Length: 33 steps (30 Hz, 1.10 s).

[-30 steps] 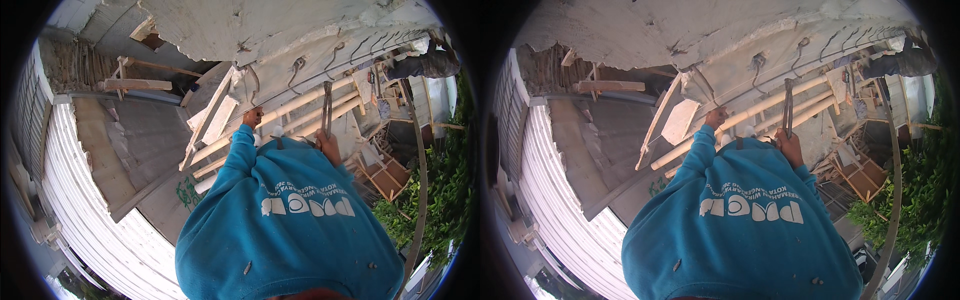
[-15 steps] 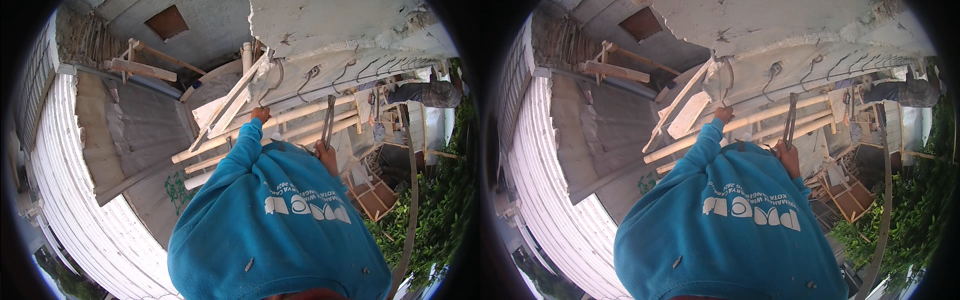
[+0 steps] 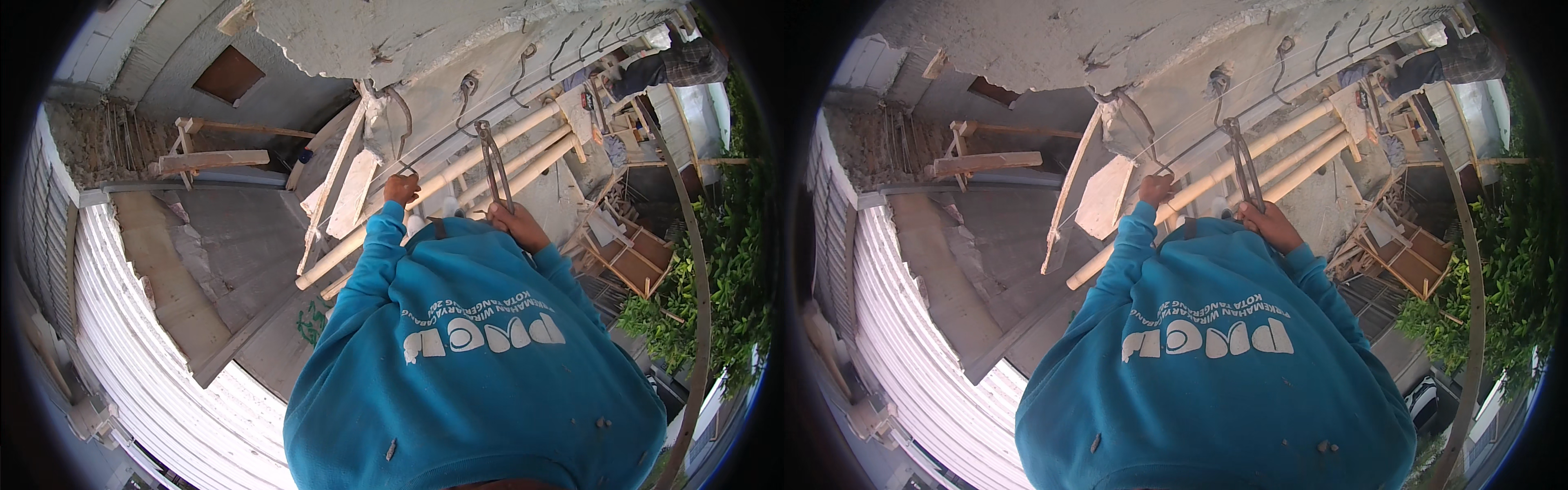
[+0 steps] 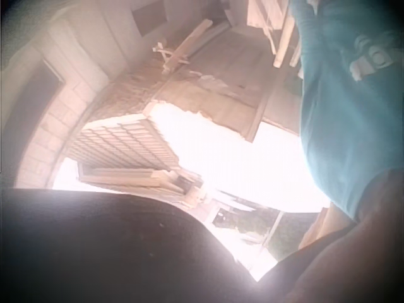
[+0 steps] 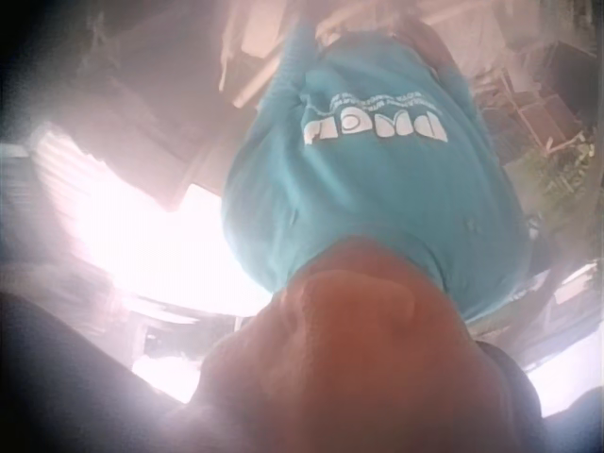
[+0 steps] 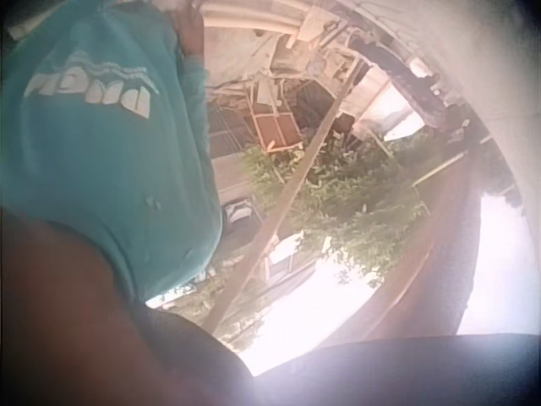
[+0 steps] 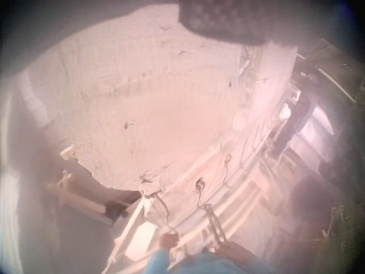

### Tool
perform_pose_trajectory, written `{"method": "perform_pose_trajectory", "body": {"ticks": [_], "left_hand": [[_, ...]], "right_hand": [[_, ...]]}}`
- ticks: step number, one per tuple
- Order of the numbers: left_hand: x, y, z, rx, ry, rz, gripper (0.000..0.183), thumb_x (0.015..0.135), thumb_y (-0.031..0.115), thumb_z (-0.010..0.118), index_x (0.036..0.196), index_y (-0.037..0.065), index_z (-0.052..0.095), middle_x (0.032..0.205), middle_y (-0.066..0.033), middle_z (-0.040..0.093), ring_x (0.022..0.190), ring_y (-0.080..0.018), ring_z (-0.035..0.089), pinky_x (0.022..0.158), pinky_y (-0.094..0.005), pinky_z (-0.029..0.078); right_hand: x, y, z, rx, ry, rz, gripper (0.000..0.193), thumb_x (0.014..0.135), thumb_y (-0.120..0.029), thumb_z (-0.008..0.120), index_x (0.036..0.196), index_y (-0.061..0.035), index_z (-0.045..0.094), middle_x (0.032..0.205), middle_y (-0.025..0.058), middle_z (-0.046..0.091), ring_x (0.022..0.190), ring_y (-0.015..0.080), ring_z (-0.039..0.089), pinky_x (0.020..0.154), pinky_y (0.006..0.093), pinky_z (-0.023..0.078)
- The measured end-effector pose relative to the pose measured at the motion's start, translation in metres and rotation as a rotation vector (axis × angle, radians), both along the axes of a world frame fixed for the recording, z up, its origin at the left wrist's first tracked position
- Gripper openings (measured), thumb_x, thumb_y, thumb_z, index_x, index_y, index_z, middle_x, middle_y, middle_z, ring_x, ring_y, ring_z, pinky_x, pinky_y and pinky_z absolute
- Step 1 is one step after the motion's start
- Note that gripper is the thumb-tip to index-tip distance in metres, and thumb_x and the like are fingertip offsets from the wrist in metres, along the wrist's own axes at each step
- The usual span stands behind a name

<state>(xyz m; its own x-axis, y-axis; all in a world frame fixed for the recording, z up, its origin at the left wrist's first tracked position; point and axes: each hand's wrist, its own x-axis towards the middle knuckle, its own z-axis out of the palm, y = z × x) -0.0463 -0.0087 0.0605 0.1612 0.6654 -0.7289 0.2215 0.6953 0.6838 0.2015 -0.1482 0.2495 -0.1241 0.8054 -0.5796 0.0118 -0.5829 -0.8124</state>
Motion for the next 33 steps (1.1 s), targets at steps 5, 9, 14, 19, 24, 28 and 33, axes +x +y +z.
{"method": "perform_pose_trajectory", "body": {"ticks": [5,9,14,19,24,28,33], "left_hand": [[0.030,-0.021,0.100,0.189,-0.266,-0.169,0.044,0.085,0.039,0.068,0.099,-0.003,0.069,0.080,-0.0100,0.068,0.060,-0.0185,0.063,0.054,-0.0271,0.052],[0.057,-0.026,0.146,0.224,-0.333,-0.276,0.047,0.084,0.040,0.070,0.103,-0.002,0.069,0.082,-0.0094,0.069,0.067,-0.0170,0.065,0.060,-0.0261,0.054],[0.067,-0.033,0.141,0.221,-0.277,-0.236,0.034,0.087,0.027,0.069,0.100,-0.005,0.070,0.079,-0.0114,0.070,0.065,-0.0156,0.066,0.059,-0.0273,0.055],[0.068,-0.037,0.130,0.272,-0.203,-0.319,0.029,0.090,0.020,0.063,0.099,-0.006,0.069,0.075,-0.0120,0.070,0.061,-0.0148,0.066,0.058,-0.0273,0.055],[0.068,-0.032,0.146,0.387,-0.071,-0.398,0.026,0.090,0.017,0.059,0.098,-0.006,0.070,0.075,-0.0122,0.071,0.059,-0.0135,0.065,0.056,-0.0261,0.053],[0.076,-0.021,0.155,0.474,-0.014,-0.149,0.026,0.089,0.019,0.060,0.096,-0.004,0.070,0.070,-0.0112,0.068,0.056,-0.0125,0.063,0.051,-0.0260,0.051],[0.064,-0.009,0.140,0.317,-0.056,-0.180,0.028,0.091,0.021,0.060,0.095,-0.005,0.069,0.069,-0.0103,0.067,0.053,-0.0118,0.061,0.050,-0.0250,0.050]], "right_hand": [[-0.006,-0.002,-0.012,-0.053,0.130,0.013,0.034,0.097,-0.037,0.051,0.085,-0.0058,0.057,0.061,-0.0057,0.042,0.057,0.0041,0.038,0.053,0.0204,0.032],[-0.017,0.001,-0.017,-0.091,0.150,0.024,0.036,0.097,-0.038,0.051,0.083,-0.0055,0.058,0.062,-0.0045,0.046,0.057,0.0044,0.041,0.053,0.0206,0.033],[-0.021,-0.005,-0.025,-0.081,0.048,0.022,0.039,0.097,-0.041,0.051,0.088,-0.0044,0.062,0.065,-0.0019,0.052,0.060,0.0067,0.047,0.055,0.0230,0.037],[-0.023,-0.012,-0.032,-0.116,0.103,-0.067,0.041,0.097,-0.042,0.050,0.098,-0.0035,0.064,0.071,0.0015,0.059,0.066,0.0100,0.054,0.062,0.0259,0.044],[-0.022,-0.012,-0.045,-0.107,0.045,-0.129,0.040,0.097,-0.040,0.050,0.105,-0.0026,0.062,0.077,0.0045,0.064,0.070,0.0122,0.060,0.067,0.0275,0.048],[-0.009,-0.008,-0.054,-0.060,-0.015,-0.128,0.039,0.098,-0.035,0.048,0.114,0.0002,0.057,0.080,0.0065,0.067,0.074,0.0142,0.063,0.069,0.0288,0.049],[0.012,0.000,-0.071,-0.070,0.068,-0.259,0.035,0.099,-0.028,0.048,0.117,0.0018,0.052,0.090,0.0099,0.068,0.077,0.0171,0.065,0.071,0.0312,0.052]]}}
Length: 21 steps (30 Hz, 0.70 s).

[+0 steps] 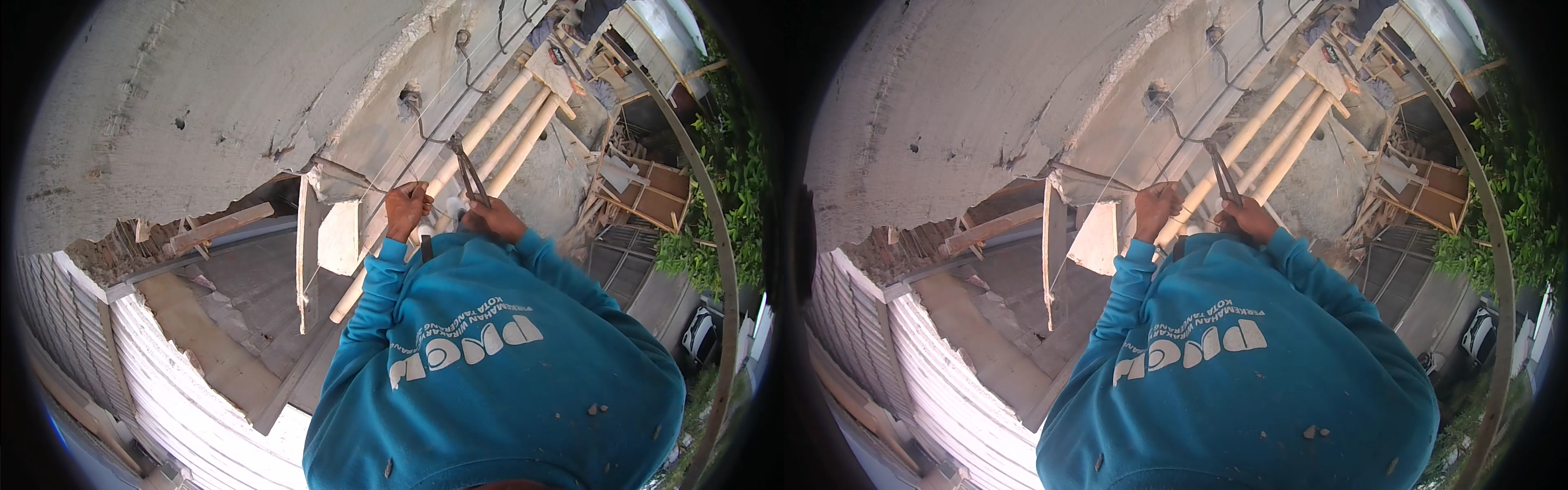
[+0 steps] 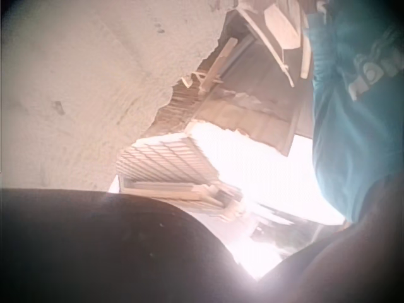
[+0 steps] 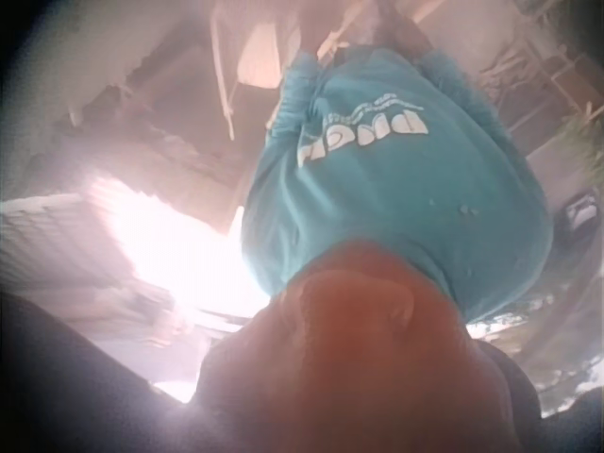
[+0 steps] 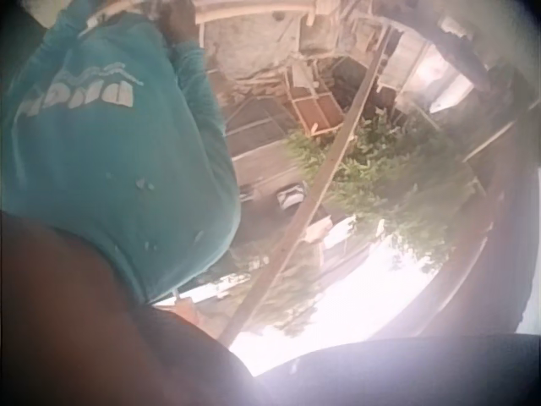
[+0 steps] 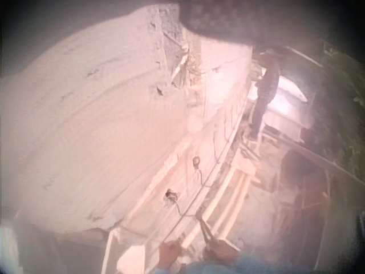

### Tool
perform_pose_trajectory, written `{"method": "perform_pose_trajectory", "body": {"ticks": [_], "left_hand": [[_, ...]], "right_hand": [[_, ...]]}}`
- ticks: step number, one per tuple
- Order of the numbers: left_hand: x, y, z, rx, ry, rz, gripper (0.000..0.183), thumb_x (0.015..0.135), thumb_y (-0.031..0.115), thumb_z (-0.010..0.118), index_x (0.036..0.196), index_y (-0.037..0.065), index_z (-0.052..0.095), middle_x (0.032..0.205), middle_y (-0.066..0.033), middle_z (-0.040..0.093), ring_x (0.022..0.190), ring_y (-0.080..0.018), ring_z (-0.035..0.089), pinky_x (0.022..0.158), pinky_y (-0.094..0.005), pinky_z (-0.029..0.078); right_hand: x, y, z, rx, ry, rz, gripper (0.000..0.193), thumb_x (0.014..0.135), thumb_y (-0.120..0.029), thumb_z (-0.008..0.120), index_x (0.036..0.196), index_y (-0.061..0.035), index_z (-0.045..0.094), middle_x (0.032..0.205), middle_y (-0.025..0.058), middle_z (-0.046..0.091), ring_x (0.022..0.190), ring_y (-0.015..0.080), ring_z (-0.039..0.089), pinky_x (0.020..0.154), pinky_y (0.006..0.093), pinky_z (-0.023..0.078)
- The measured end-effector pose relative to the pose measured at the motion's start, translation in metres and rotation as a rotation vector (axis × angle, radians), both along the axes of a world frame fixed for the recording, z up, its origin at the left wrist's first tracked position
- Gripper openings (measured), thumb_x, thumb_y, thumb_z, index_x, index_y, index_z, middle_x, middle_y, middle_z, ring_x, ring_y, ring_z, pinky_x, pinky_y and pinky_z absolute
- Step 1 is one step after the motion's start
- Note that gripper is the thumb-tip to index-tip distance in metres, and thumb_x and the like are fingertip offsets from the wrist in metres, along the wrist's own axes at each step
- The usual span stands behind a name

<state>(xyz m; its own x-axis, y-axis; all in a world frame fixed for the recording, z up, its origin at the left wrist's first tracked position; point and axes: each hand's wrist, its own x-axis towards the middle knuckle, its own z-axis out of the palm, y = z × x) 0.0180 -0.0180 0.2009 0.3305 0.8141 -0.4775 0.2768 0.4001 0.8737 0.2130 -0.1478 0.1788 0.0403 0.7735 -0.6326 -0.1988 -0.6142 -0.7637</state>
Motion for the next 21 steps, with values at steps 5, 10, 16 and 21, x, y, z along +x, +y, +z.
{"method": "perform_pose_trajectory", "body": {"ticks": [5,10,16,21], "left_hand": [[-0.002,-0.020,-0.024,-0.128,-0.026,-0.034,0.027,0.092,0.021,0.060,0.094,-0.005,0.068,0.070,-0.0099,0.067,0.052,-0.0108,0.059,0.048,-0.0242,0.050],[-0.005,-0.034,-0.031,-0.163,0.019,-0.001,0.027,0.093,0.020,0.059,0.095,-0.005,0.067,0.070,-0.0099,0.067,0.052,-0.0104,0.059,0.047,-0.0239,0.049],[-0.009,-0.044,-0.012,-0.168,0.125,0.056,0.033,0.090,0.027,0.061,0.098,-0.004,0.068,0.076,-0.0123,0.069,0.057,-0.0119,0.062,0.054,-0.0251,0.052],[-0.014,-0.060,-0.020,-0.202,0.127,0.171,0.034,0.090,0.028,0.062,0.094,-0.005,0.068,0.075,-0.0114,0.069,0.058,-0.0119,0.063,0.054,-0.0240,0.053]], "right_hand": [[0.032,0.042,-0.038,-0.077,0.003,-0.184,0.034,0.098,-0.027,0.050,0.119,-0.0001,0.051,0.098,0.0109,0.067,0.075,0.0184,0.063,0.066,0.0337,0.055],[0.044,0.109,-0.085,-0.041,-0.014,-0.413,0.032,0.095,-0.034,0.056,0.113,-0.0071,0.056,0.085,0.0047,0.064,0.063,0.0129,0.055,0.053,0.0311,0.049],[0.051,0.189,-0.135,0.085,0.023,-0.687,0.030,0.093,-0.032,0.062,0.111,-0.0094,0.059,0.074,0.0001,0.054,0.057,0.0120,0.048,0.044,0.0298,0.040],[0.049,0.225,-0.157,0.116,-0.027,-0.813,0.036,0.089,-0.029,0.064,0.117,-0.0060,0.060,0.071,0.0036,0.059,0.052,0.0136,0.055,0.038,0.0293,0.043]]}}
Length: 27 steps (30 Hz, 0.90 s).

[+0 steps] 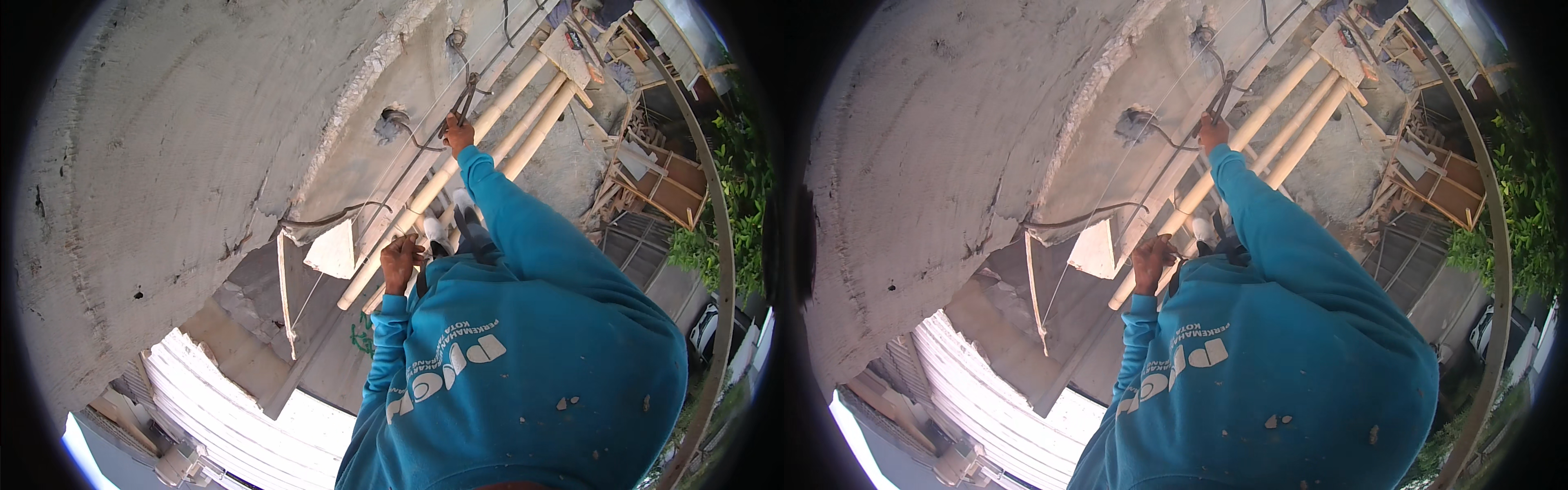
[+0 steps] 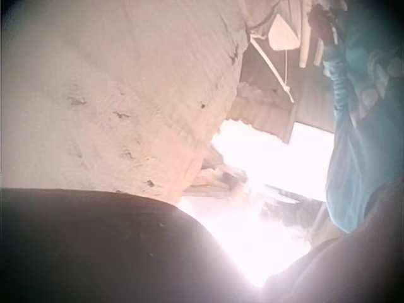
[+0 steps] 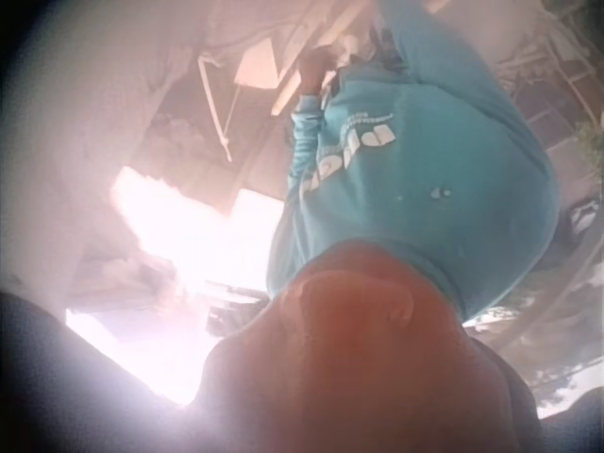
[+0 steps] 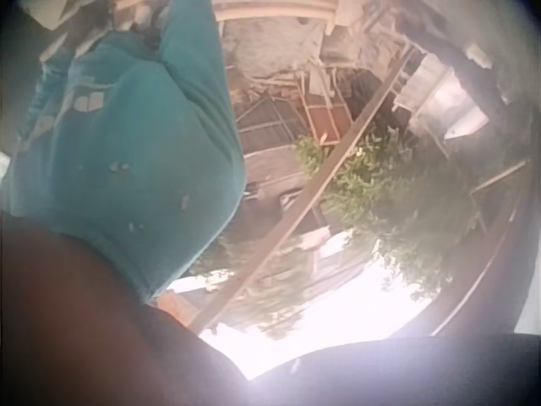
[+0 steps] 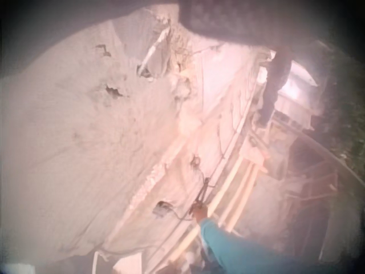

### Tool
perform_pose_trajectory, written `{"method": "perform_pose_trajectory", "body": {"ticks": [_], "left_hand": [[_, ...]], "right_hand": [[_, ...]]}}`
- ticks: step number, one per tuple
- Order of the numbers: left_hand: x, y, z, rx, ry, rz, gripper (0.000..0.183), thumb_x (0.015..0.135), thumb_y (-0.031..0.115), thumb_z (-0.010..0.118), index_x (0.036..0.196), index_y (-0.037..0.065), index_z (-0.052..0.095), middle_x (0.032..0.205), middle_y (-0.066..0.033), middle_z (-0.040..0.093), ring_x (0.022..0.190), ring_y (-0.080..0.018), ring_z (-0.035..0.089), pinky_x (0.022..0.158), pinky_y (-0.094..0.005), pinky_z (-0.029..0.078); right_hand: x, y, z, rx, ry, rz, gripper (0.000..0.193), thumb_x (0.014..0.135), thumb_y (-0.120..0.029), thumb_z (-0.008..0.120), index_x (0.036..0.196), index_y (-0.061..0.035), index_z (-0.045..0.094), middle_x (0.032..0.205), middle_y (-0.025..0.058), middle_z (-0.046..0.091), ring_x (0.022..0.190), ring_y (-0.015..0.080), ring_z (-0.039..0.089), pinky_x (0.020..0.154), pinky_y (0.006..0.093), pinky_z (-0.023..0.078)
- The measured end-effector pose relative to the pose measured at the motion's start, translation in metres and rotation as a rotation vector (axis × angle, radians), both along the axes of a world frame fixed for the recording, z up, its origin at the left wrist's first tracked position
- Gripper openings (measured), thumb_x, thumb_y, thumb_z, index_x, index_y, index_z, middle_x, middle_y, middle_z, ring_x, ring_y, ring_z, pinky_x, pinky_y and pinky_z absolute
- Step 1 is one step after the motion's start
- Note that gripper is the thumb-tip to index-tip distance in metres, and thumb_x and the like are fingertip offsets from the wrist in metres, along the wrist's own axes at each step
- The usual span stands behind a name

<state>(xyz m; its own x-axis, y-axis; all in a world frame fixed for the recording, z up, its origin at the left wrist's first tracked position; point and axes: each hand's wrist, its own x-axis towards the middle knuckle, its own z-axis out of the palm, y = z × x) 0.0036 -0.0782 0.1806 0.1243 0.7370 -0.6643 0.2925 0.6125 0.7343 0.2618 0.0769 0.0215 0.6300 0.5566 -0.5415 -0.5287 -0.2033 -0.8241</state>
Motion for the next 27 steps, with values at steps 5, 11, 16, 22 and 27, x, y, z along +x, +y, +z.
{"method": "perform_pose_trajectory", "body": {"ticks": [5,11,16,22,27], "left_hand": [[0.004,-0.007,-0.002,-0.011,-0.015,0.099,0.029,0.092,0.021,0.061,0.101,-0.006,0.066,0.073,-0.0110,0.068,0.053,-0.0115,0.060,0.048,-0.0246,0.050],[0.007,-0.007,-0.013,-0.035,-0.012,0.149,0.029,0.091,0.022,0.063,0.099,-0.006,0.067,0.072,-0.0106,0.068,0.053,-0.0114,0.060,0.048,-0.0242,0.050],[0.012,0.001,-0.025,0.005,-0.002,0.234,0.027,0.091,0.021,0.062,0.098,-0.005,0.067,0.074,-0.0110,0.068,0.058,-0.0135,0.062,0.051,-0.0249,0.051],[0.005,-0.005,-0.043,0.072,-0.078,0.504,0.021,0.094,0.014,0.054,0.096,-0.005,0.063,0.078,-0.0122,0.068,0.062,-0.0175,0.064,0.057,-0.0289,0.055],[-0.005,-0.010,-0.091,0.057,-0.261,0.820,0.019,0.093,0.015,0.054,0.103,0.000,0.060,0.081,-0.0095,0.065,0.061,-0.0155,0.061,0.053,-0.0267,0.051]], "right_hand": [[0.009,0.007,-0.015,-0.119,0.044,0.057,0.032,0.086,-0.026,0.070,0.107,-0.0046,0.061,0.074,0.0053,0.059,0.056,0.0153,0.057,0.041,0.0294,0.047],[0.012,0.010,0.030,-0.360,-0.082,0.134,0.026,0.082,-0.017,0.061,0.093,0.0066,0.060,0.069,0.0140,0.064,0.050,0.0210,0.062,0.041,0.0333,0.053],[0.024,0.018,0.021,-0.454,-0.157,0.318,0.030,0.081,-0.016,0.059,0.092,0.0120,0.057,0.068,0.0183,0.065,0.051,0.0255,0.065,0.044,0.0357,0.056],[0.026,0.012,0.008,-0.341,-0.127,0.319,0.039,0.083,-0.019,0.059,0.099,0.0157,0.054,0.082,0.0233,0.066,0.056,0.0296,0.068,0.051,0.0362,0.061],[0.048,0.016,-0.016,-0.419,0.021,0.439,0.042,0.082,-0.023,0.063,0.099,0.0154,0.055,0.092,0.0225,0.065,0.059,0.0312,0.068,0.051,0.0384,0.062]]}}
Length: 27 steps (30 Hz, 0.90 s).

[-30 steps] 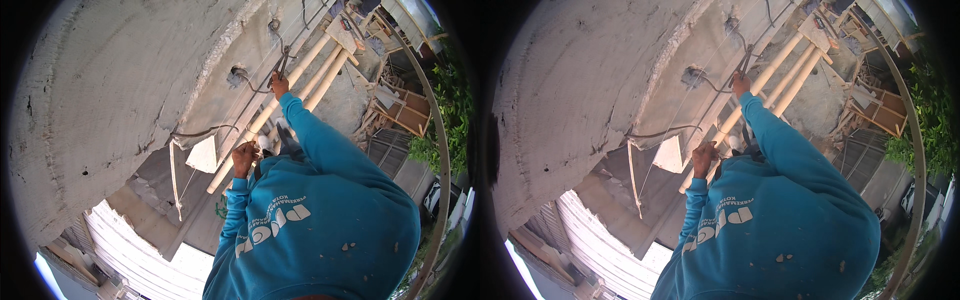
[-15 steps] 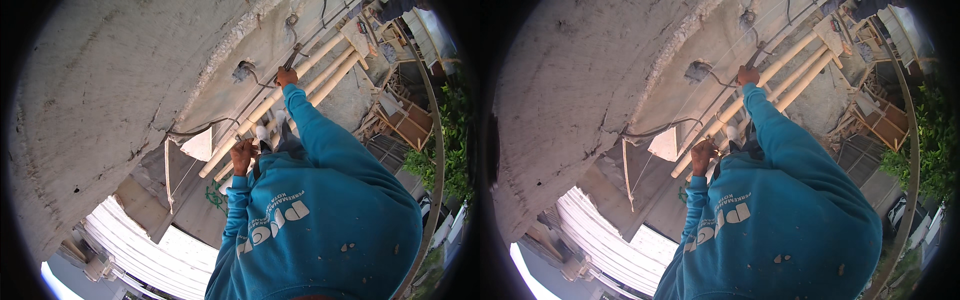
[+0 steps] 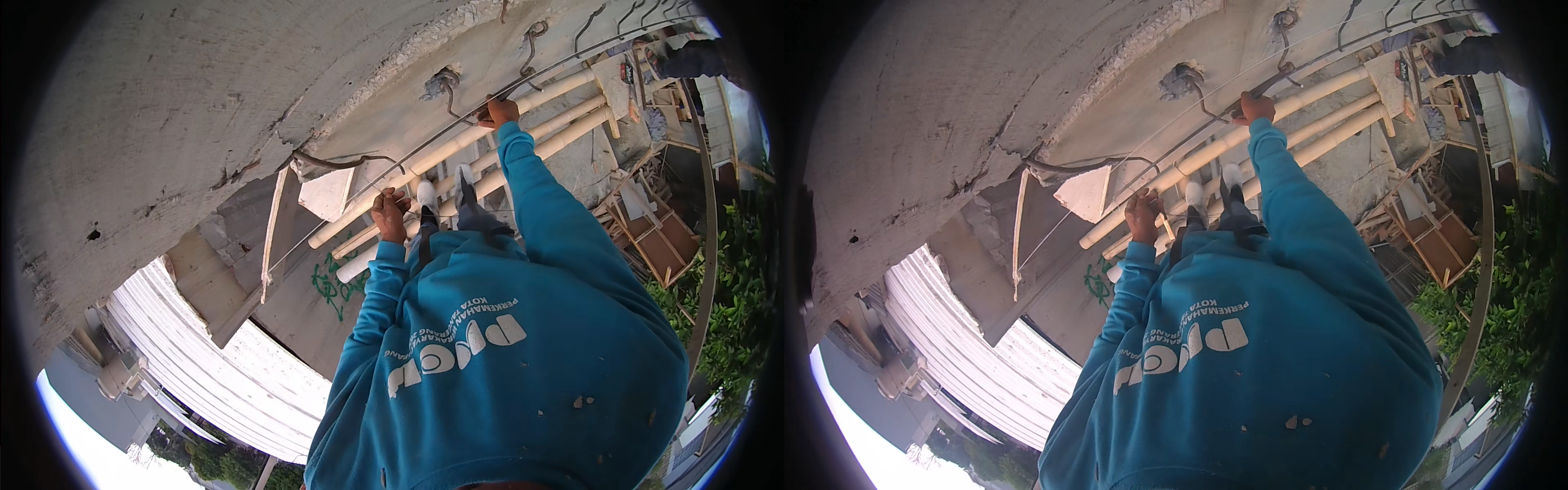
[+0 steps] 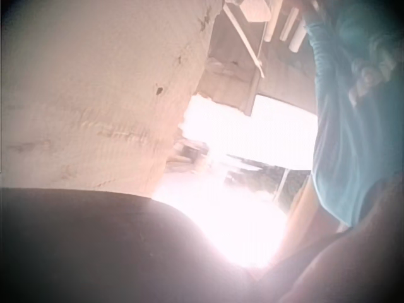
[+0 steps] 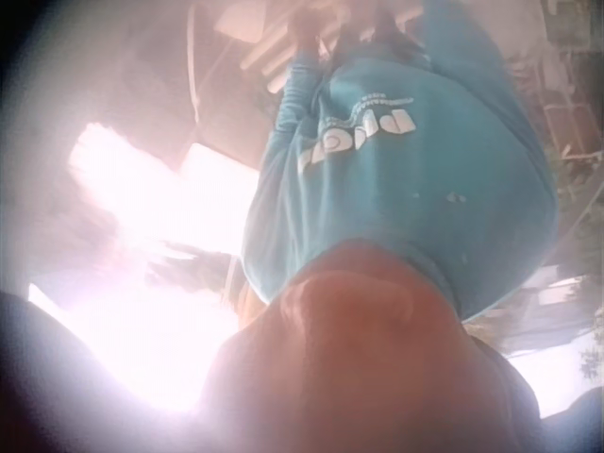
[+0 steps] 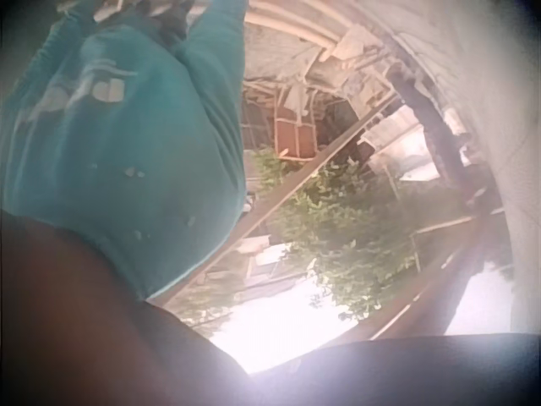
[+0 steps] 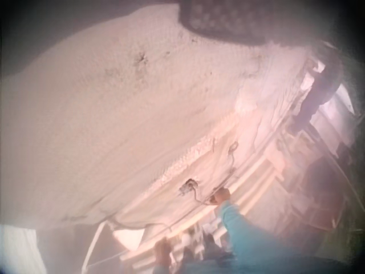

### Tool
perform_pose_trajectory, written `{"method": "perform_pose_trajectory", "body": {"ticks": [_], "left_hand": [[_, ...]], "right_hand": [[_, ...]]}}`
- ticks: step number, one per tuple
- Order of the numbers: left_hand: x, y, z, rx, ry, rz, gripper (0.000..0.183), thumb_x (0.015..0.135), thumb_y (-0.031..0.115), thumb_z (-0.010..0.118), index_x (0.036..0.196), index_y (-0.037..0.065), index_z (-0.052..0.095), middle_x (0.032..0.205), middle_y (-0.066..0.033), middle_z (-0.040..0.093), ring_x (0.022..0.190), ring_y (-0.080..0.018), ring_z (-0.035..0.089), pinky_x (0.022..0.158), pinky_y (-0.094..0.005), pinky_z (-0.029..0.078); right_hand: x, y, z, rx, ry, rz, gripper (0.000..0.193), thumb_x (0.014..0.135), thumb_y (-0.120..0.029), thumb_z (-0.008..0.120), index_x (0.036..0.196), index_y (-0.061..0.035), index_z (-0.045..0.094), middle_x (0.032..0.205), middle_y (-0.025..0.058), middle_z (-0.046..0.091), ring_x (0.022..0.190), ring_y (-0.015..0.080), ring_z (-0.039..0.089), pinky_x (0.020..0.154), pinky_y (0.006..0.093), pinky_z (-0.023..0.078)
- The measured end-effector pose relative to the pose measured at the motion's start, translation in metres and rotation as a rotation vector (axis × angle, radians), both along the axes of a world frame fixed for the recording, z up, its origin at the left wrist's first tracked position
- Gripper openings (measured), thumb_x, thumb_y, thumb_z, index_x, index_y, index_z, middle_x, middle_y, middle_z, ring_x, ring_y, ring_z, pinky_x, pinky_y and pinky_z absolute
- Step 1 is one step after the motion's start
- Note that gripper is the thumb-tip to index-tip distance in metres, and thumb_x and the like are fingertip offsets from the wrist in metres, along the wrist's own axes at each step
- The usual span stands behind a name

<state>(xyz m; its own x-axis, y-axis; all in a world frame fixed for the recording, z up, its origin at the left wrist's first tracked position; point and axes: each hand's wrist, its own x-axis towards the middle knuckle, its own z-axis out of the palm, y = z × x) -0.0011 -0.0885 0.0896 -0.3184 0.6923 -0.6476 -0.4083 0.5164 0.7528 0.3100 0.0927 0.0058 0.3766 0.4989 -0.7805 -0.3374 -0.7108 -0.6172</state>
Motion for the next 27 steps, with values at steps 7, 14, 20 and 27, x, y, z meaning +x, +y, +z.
{"method": "perform_pose_trajectory", "body": {"ticks": [7,14,20,27], "left_hand": [[-0.005,0.021,-0.061,-0.086,-0.051,-0.016,0.039,0.094,0.030,0.054,0.118,-0.001,0.055,0.099,-0.0130,0.062,0.064,-0.0117,0.049,0.056,-0.0234,0.041],[0.015,0.023,-0.059,0.035,0.003,-0.192,0.058,0.097,0.044,0.047,0.135,0.000,0.045,0.127,-0.0142,0.058,0.063,-0.0089,0.040,0.054,-0.0201,0.035],[0.012,0.052,-0.056,-0.178,-0.309,0.081,0.051,0.097,0.048,0.046,0.124,0.005,0.053,0.112,-0.0121,0.066,0.058,-0.0098,0.041,0.050,-0.0224,0.034],[0.004,0.055,-0.073,-0.180,-0.330,0.085,0.035,0.096,0.038,0.052,0.112,0.008,0.061,0.083,-0.0020,0.062,0.052,-0.0076,0.041,0.044,-0.0220,0.031]], "right_hand": [[-0.003,0.003,0.030,-0.108,-0.133,0.247,0.040,0.087,-0.030,0.062,0.089,0.0099,0.061,0.081,0.0178,0.067,0.059,0.0269,0.067,0.052,0.0363,0.062],[0.009,-0.002,0.009,-0.121,-0.054,0.296,0.039,0.092,-0.031,0.058,0.098,0.0075,0.058,0.087,0.0155,0.067,0.072,0.0242,0.068,0.055,0.0360,0.062],[0.008,-0.001,0.007,-0.098,-0.077,0.266,0.043,0.092,-0.033,0.059,0.107,0.0064,0.053,0.089,0.0152,0.063,0.074,0.0270,0.068,0.059,0.0392,0.062],[0.008,-0.002,-0.002,-0.026,-0.048,0.127,0.049,0.090,-0.034,0.061,0.113,0.0076,0.049,0.093,0.0173,0.060,0.076,0.0296,0.068,0.060,0.0414,0.061]]}}
